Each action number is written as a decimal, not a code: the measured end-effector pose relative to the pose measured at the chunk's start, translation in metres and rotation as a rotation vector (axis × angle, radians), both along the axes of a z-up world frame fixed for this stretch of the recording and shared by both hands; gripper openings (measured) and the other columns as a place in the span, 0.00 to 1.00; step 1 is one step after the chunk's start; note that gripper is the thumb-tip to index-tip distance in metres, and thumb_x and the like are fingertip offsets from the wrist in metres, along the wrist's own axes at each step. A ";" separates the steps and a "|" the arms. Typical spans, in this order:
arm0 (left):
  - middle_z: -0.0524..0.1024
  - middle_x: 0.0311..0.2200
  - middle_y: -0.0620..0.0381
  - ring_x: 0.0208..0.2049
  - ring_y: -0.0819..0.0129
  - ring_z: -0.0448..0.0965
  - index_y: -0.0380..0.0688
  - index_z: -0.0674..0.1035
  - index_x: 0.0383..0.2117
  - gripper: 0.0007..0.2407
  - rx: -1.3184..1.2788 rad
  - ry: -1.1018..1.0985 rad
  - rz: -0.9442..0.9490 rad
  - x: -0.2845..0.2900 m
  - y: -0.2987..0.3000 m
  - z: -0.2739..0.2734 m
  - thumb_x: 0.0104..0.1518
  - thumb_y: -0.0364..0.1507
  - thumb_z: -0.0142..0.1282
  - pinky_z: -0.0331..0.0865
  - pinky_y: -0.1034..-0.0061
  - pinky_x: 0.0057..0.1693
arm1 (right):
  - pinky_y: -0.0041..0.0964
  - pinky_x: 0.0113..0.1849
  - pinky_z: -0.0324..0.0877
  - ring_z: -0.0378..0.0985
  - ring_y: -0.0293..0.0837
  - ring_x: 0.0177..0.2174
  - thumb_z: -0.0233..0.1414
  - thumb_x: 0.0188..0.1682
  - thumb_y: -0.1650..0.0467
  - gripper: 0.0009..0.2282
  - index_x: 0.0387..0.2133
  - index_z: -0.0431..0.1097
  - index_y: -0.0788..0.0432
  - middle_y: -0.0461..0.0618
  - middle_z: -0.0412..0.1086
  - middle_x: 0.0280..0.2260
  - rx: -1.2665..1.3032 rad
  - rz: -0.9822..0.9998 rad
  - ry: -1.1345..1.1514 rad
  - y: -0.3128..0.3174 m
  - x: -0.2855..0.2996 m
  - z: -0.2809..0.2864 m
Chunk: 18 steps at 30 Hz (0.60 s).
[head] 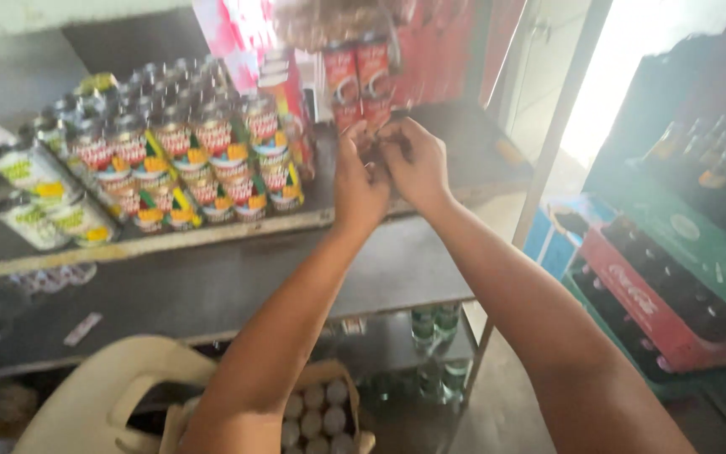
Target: Packing canned goods from a shelf into a cardboard box in a small shop.
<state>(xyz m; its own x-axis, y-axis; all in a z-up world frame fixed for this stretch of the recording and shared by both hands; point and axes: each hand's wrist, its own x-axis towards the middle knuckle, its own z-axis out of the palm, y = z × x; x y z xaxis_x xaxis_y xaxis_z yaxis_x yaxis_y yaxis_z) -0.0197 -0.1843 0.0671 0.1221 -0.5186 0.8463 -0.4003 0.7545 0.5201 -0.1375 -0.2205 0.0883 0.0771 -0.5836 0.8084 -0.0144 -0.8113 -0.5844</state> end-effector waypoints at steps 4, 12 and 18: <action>0.74 0.52 0.42 0.55 0.47 0.76 0.37 0.66 0.59 0.27 0.067 -0.053 0.291 0.019 -0.086 -0.021 0.48 0.17 0.54 0.71 0.61 0.57 | 0.47 0.42 0.73 0.80 0.56 0.40 0.54 0.47 0.71 0.09 0.41 0.73 0.59 0.58 0.77 0.36 0.008 -0.254 0.206 -0.074 0.005 -0.009; 0.70 0.50 0.32 0.52 0.37 0.72 0.29 0.63 0.59 0.30 0.147 -0.077 0.588 0.035 -0.131 0.019 0.53 0.29 0.66 0.67 0.53 0.56 | 0.57 0.49 0.68 0.71 0.66 0.50 0.57 0.46 0.62 0.24 0.55 0.61 0.55 0.65 0.67 0.52 0.138 -0.495 0.499 -0.144 0.012 -0.019; 0.72 0.51 0.41 0.53 0.47 0.74 0.34 0.63 0.56 0.36 0.221 0.127 0.580 0.076 -0.230 -0.007 0.39 0.34 0.70 0.68 0.62 0.58 | 0.59 0.49 0.66 0.68 0.69 0.51 0.56 0.45 0.62 0.29 0.59 0.57 0.60 0.68 0.63 0.55 0.081 -0.526 0.479 -0.176 0.027 -0.040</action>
<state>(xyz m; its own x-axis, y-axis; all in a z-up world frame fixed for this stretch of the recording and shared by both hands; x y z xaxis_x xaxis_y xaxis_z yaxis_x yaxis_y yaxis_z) 0.0567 -0.4144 0.0603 0.5284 -0.4988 0.6871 -0.6365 0.3028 0.7093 -0.1109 -0.3964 0.0481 0.1042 -0.6980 0.7085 -0.6617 -0.5805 -0.4746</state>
